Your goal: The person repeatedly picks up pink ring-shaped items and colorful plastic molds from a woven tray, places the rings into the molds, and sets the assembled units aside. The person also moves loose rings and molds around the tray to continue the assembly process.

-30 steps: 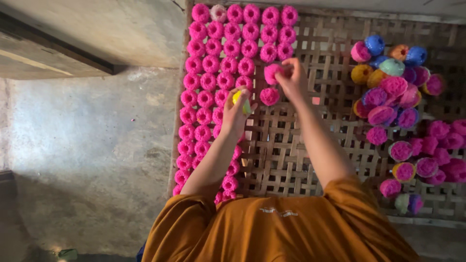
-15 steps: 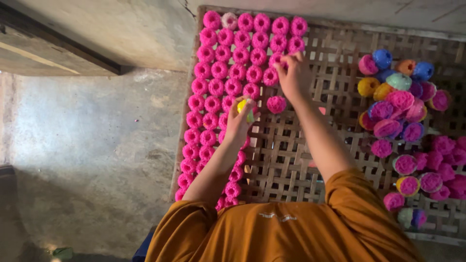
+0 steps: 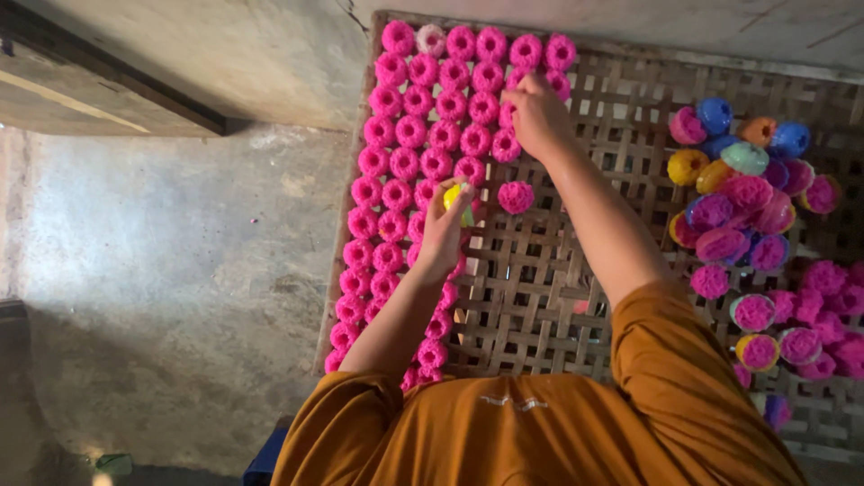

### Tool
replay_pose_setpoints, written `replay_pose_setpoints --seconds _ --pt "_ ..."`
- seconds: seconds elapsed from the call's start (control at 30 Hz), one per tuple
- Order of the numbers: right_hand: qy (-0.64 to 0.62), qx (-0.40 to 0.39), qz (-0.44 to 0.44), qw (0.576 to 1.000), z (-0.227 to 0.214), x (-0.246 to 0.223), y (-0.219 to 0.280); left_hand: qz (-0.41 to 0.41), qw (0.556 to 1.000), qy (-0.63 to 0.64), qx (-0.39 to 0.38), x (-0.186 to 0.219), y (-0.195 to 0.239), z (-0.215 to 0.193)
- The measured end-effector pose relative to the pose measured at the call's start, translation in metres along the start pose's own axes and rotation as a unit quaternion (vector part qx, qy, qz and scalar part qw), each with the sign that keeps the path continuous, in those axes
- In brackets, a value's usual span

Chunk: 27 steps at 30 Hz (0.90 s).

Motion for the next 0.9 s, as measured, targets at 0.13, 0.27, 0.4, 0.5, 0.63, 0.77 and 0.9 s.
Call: replay_pose_setpoints --seconds 0.13,0.27,0.4,0.5,0.63,0.77,0.9 --pt "0.028 -0.066 0.089 0.993 -0.03 -0.038 0.036 -0.044 0.998 0.009 0.037 0.004 -0.001 0.0" --pt "-0.095 -0.343 0.307 0.883 -0.037 -0.073 0.098 -0.03 0.998 0.044 0.023 -0.001 0.0 0.002" --pt "0.038 0.017 0.019 0.999 -0.026 -0.039 0.11 -0.012 0.999 0.046 0.001 -0.001 0.0 0.006" --pt "-0.135 0.062 0.191 0.97 -0.001 0.024 0.106 -0.039 0.999 0.027 0.008 -0.005 0.001 0.013" --pt "-0.257 0.113 0.223 0.933 0.042 0.061 0.099 -0.068 0.997 0.036 -0.026 -0.002 -0.015 0.031" --pt "-0.008 0.182 0.084 0.98 0.053 0.044 0.098 -0.053 0.995 0.033 -0.078 0.008 -0.023 0.038" --pt "0.027 0.194 0.187 0.963 -0.003 0.069 0.099 -0.089 0.994 0.042 -0.037 0.011 -0.014 0.021"
Point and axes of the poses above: each hand's wrist, its own y-axis away from the middle knuckle, its own z-axis out of the palm, x = y × z, the point moved 1 cm from there along -y, towards the middle knuckle
